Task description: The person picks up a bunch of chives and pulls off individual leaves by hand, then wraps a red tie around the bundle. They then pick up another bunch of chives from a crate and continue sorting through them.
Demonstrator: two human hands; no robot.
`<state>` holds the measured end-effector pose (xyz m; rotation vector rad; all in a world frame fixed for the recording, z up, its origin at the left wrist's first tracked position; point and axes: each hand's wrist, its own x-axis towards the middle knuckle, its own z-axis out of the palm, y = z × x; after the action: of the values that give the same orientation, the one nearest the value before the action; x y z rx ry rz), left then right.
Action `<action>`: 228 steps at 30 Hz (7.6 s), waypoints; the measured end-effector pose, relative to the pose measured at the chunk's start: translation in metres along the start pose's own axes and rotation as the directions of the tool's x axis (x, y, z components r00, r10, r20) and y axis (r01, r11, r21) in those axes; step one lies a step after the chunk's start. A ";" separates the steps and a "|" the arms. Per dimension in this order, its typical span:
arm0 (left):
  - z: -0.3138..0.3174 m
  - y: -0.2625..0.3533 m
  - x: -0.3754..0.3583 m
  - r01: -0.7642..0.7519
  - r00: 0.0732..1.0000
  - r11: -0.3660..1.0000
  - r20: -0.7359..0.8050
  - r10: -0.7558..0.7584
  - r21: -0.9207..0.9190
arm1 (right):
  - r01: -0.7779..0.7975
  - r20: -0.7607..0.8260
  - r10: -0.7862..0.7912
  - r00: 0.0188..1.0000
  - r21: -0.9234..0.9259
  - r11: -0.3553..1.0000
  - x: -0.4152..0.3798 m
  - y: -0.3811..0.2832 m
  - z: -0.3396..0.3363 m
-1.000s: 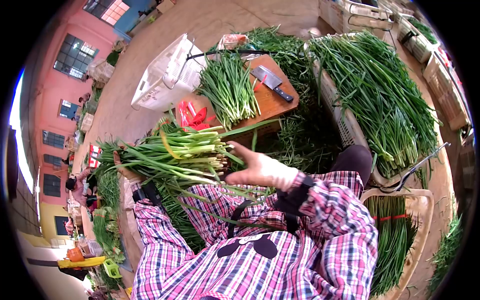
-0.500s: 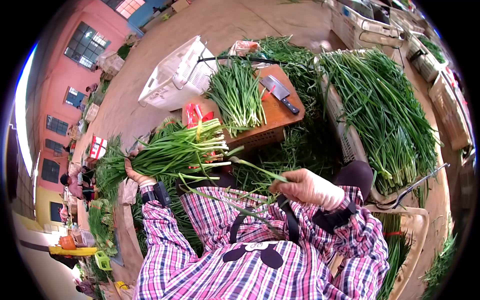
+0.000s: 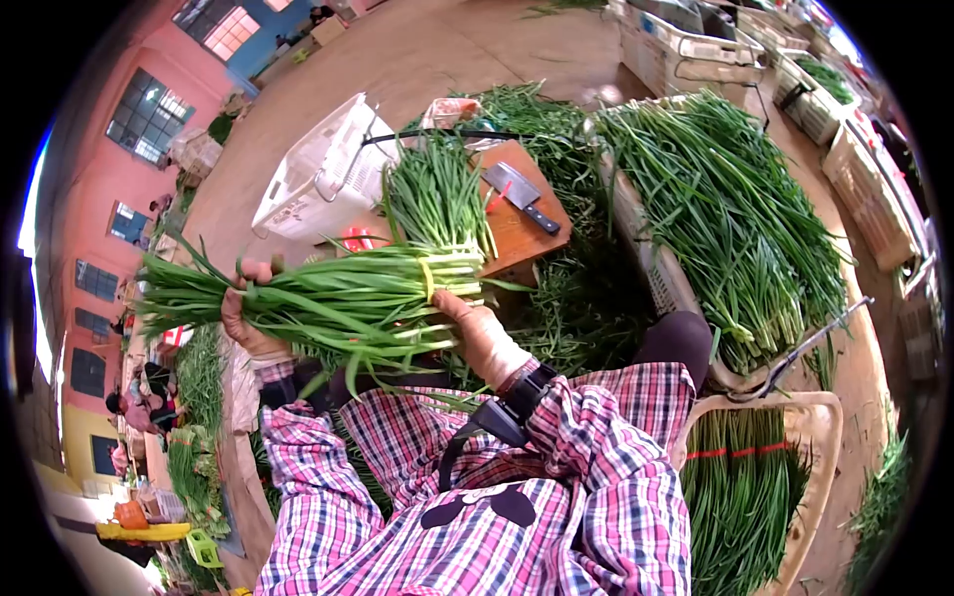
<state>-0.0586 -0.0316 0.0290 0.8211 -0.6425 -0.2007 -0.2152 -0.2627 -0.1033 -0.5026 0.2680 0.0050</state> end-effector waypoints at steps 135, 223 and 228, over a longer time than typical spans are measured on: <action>0.041 -0.009 -0.015 0.044 0.973 0.928 0.225 0.043 -0.370 | 0.088 0.248 0.091 0.964 -0.627 0.774 -0.010 -0.013 -0.002; 0.131 0.026 0.011 0.425 0.399 0.873 0.915 0.055 -0.238 | 0.332 0.730 0.224 0.646 -0.533 0.778 -0.008 -0.084 0.026; 0.086 0.033 -0.004 0.080 0.895 0.912 0.432 0.113 -0.403 | 0.195 0.769 0.438 0.466 -0.572 0.797 0.005 -0.012 0.007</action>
<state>-0.1159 -0.0606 0.0953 0.3528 -1.0006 -0.5037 -0.2082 -0.2703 -0.0933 -1.0544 -0.8001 0.5289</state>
